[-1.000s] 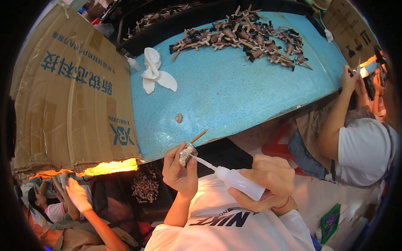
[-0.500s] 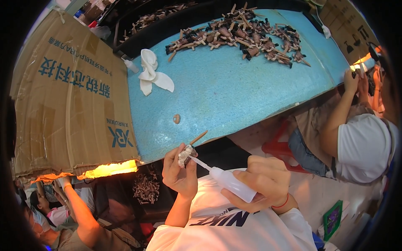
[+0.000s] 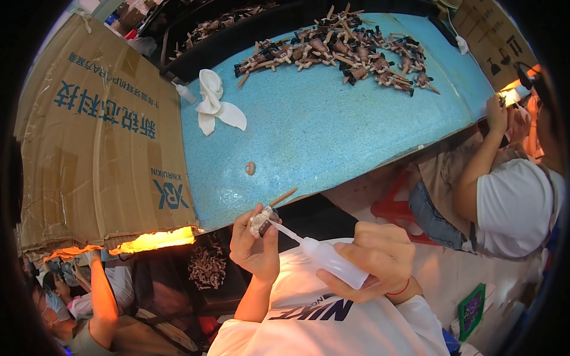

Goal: The person assembles toy figurines by retrieving components from inside a heated cardboard box, applying glue to figurine parts with a bottle, and attaching the pieces together by hand.

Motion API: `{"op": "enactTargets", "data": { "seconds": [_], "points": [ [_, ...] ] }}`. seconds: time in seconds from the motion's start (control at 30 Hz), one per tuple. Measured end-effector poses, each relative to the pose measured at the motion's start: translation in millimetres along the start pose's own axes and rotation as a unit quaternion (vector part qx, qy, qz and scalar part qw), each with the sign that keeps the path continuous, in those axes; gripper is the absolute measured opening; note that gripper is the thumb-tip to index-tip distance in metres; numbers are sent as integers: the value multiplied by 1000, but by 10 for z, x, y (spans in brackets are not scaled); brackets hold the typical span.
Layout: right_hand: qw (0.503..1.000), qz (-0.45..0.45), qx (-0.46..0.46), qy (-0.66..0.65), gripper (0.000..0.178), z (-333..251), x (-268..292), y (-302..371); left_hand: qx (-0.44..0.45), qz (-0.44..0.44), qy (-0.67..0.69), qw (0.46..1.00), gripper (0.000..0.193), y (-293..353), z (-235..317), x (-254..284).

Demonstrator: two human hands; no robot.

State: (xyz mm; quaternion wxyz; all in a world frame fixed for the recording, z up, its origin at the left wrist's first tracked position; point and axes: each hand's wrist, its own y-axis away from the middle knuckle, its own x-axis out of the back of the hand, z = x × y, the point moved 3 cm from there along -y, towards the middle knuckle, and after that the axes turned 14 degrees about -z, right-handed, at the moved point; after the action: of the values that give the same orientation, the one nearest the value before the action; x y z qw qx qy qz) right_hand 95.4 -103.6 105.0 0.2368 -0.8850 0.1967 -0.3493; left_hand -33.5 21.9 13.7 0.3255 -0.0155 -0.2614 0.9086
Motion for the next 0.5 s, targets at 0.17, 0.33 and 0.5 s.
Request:
{"op": "enactTargets", "data": {
  "seconds": [0.17,0.33,0.5],
  "points": [
    [1000,-1,-1,3,28,3,-9,-15,10,-3,3,1000,36,12,1,12],
    [1000,1,2,12,28,-5,-8,1,25,-11,10,1000,36,8,2,9],
    [1000,5,6,0,29,-12,-7,12,33,-15,22,999,36,13,6,17]
  ]
}}
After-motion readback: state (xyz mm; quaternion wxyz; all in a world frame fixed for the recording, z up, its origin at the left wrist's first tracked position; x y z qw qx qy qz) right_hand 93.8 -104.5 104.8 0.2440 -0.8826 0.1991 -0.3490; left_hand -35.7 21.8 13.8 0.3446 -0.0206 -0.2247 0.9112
